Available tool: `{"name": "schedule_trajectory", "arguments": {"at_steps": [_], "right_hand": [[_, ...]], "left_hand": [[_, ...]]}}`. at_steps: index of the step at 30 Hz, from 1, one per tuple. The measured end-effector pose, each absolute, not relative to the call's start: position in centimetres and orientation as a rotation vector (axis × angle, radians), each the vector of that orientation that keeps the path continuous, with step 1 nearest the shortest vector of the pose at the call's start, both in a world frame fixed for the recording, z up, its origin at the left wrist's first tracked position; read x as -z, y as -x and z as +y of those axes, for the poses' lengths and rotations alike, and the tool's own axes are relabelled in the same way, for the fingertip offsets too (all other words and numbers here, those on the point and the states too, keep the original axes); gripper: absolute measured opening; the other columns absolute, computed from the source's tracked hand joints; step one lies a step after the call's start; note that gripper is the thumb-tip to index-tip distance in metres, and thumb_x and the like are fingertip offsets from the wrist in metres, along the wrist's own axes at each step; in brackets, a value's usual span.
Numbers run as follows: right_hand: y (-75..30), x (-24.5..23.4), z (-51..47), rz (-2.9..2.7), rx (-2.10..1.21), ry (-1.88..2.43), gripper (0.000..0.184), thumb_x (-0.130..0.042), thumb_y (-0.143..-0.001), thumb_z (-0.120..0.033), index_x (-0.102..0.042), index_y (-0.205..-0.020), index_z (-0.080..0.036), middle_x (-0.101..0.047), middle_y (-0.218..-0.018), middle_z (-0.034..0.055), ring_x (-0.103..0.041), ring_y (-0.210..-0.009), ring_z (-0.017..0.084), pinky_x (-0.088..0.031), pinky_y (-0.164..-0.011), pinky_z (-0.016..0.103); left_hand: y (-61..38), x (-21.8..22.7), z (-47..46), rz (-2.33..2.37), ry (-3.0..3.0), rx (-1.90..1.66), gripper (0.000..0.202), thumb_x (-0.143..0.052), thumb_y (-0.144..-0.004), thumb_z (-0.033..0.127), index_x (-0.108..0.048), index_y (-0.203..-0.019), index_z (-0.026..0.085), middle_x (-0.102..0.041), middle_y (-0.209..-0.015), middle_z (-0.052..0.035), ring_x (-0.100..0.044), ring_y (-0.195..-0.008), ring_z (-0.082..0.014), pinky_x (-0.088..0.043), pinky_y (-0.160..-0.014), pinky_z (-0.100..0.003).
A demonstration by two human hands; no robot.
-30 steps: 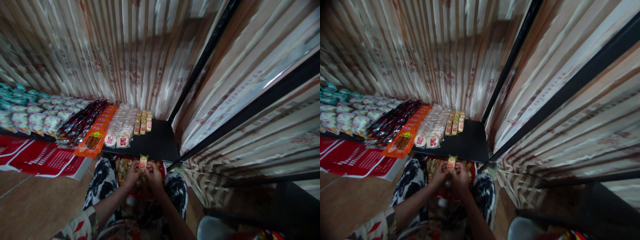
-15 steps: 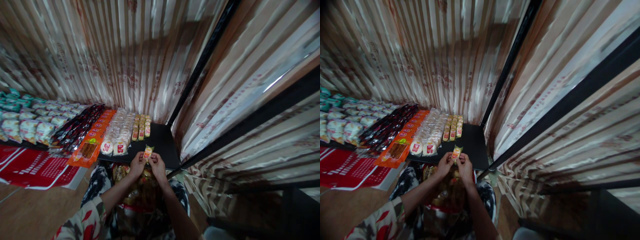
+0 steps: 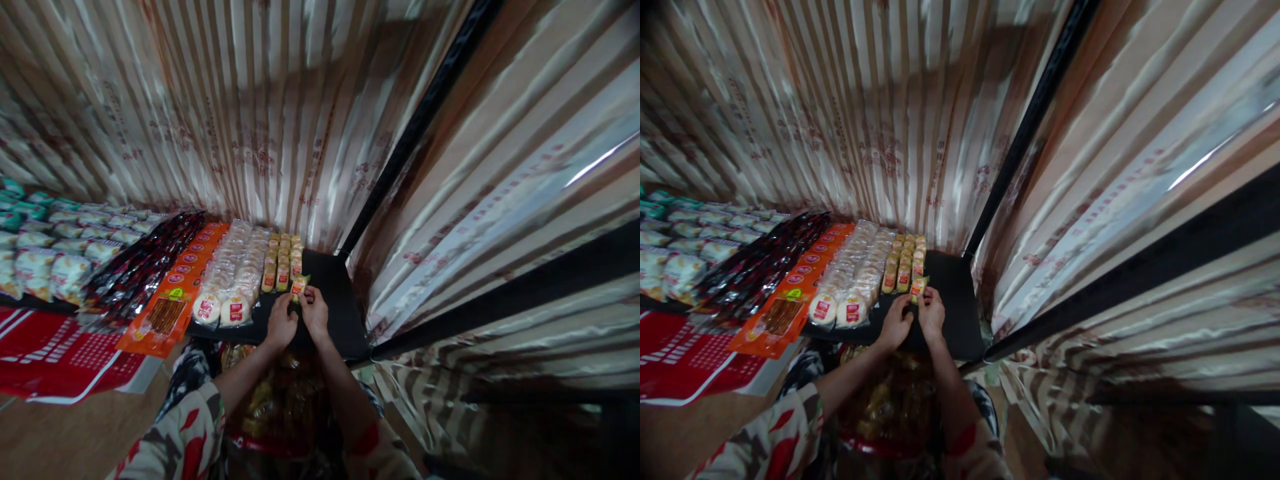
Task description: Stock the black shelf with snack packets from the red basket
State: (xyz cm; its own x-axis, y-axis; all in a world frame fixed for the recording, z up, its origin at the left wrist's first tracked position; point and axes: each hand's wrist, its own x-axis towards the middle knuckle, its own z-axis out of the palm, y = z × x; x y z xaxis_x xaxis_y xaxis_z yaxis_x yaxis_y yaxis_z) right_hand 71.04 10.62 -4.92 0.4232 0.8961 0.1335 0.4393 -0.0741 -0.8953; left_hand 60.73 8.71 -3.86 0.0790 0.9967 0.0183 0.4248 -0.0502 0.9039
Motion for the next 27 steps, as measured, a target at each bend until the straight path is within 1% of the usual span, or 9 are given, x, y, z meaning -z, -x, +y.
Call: {"name": "schedule_trajectory", "arguments": {"at_steps": [2,5,9,12,16,21,24,27], "right_hand": [[-71.1,4.8,11.5,-1.19,-0.57,1.698,0.03,-0.05,-0.076,-0.036,-0.057,-0.098,-0.017,-0.066,-0.089,0.0055,-0.061,-0.067,0.014,-0.048,-0.063,0.026],[-71.0,4.7,12.5,-1.218,-0.552,1.719,0.03,-0.049,-0.076,-0.035,-0.058,-0.098,-0.017,-0.066,-0.09,0.0046,-0.06,-0.067,0.014,-0.047,-0.063,0.025],[-71.0,4.7,13.3,-1.263,-0.511,1.744,0.029,-0.047,-0.077,-0.034,-0.059,-0.099,-0.017,-0.066,-0.091,0.0042,-0.059,-0.066,0.013,-0.046,-0.064,0.025],[-70.9,4.9,13.4,-1.295,-0.45,1.791,0.032,-0.047,-0.078,-0.034,-0.059,-0.101,-0.016,-0.063,-0.095,0.006,-0.057,-0.065,0.013,-0.045,-0.065,0.025],[-70.8,5.1,13.3,-1.344,-0.381,1.873,0.037,-0.045,-0.08,-0.033,-0.059,-0.11,-0.016,-0.06,-0.1,0.0087,-0.056,-0.067,0.014,-0.045,-0.067,0.026],[-70.6,5.4,13.3,-1.419,-0.394,1.894,0.041,-0.044,-0.084,-0.031,-0.056,-0.119,-0.016,-0.059,-0.106,0.0099,-0.056,-0.069,0.013,-0.045,-0.072,0.026],[-70.6,5.7,13.4,-1.405,-0.406,1.865,0.04,-0.045,-0.083,-0.03,-0.056,-0.119,-0.016,-0.059,-0.104,0.0101,-0.057,-0.071,0.014,-0.046,-0.073,0.027],[-70.7,5.9,13.1,-1.312,-0.388,1.784,0.042,-0.049,-0.081,-0.03,-0.055,-0.119,-0.013,-0.059,-0.102,0.0112,-0.058,-0.074,0.015,-0.047,-0.073,0.029]], "left_hand": [[-60.9,4.3,9.3,1.438,-1.592,-0.965,0.048,-0.048,-0.069,0.002,-0.056,-0.114,0.017,-0.05,-0.128,-0.0078,-0.044,-0.121,-0.0197,-0.031,-0.108,-0.035],[-60.9,4.5,10.0,1.443,-1.591,-0.975,0.047,-0.047,-0.07,0.003,-0.058,-0.113,0.018,-0.049,-0.13,-0.0062,-0.042,-0.124,-0.0194,-0.029,-0.11,-0.035],[-60.9,4.6,10.5,1.454,-1.609,-0.947,0.046,-0.045,-0.071,0.003,-0.058,-0.113,0.016,-0.048,-0.133,-0.0072,-0.042,-0.125,-0.0197,-0.028,-0.11,-0.034],[-60.9,4.7,10.7,1.466,-1.639,-0.934,0.046,-0.044,-0.071,0.002,-0.059,-0.113,0.014,-0.048,-0.133,-0.0084,-0.042,-0.124,-0.0198,-0.029,-0.11,-0.034],[-60.9,5.0,10.8,1.47,-1.652,-0.929,0.048,-0.044,-0.071,0.002,-0.059,-0.113,0.018,-0.05,-0.133,-0.0057,-0.042,-0.124,-0.0192,-0.029,-0.109,-0.034],[-60.8,5.5,10.7,1.472,-1.666,-0.934,0.051,-0.043,-0.068,0.0,-0.059,-0.114,0.016,-0.05,-0.133,-0.0062,-0.041,-0.126,-0.0198,-0.027,-0.111,-0.033],[-60.7,5.8,10.6,1.454,-1.673,-0.947,0.051,-0.041,-0.067,-0.002,-0.06,-0.111,0.015,-0.051,-0.131,-0.0067,-0.042,-0.125,-0.0201,-0.028,-0.11,-0.034],[-60.6,5.8,10.3,1.422,-1.67,-1.02,0.048,-0.04,-0.067,-0.003,-0.063,-0.104,0.017,-0.054,-0.127,-0.0061,-0.045,-0.122,-0.0199,-0.032,-0.108,-0.036]]}}
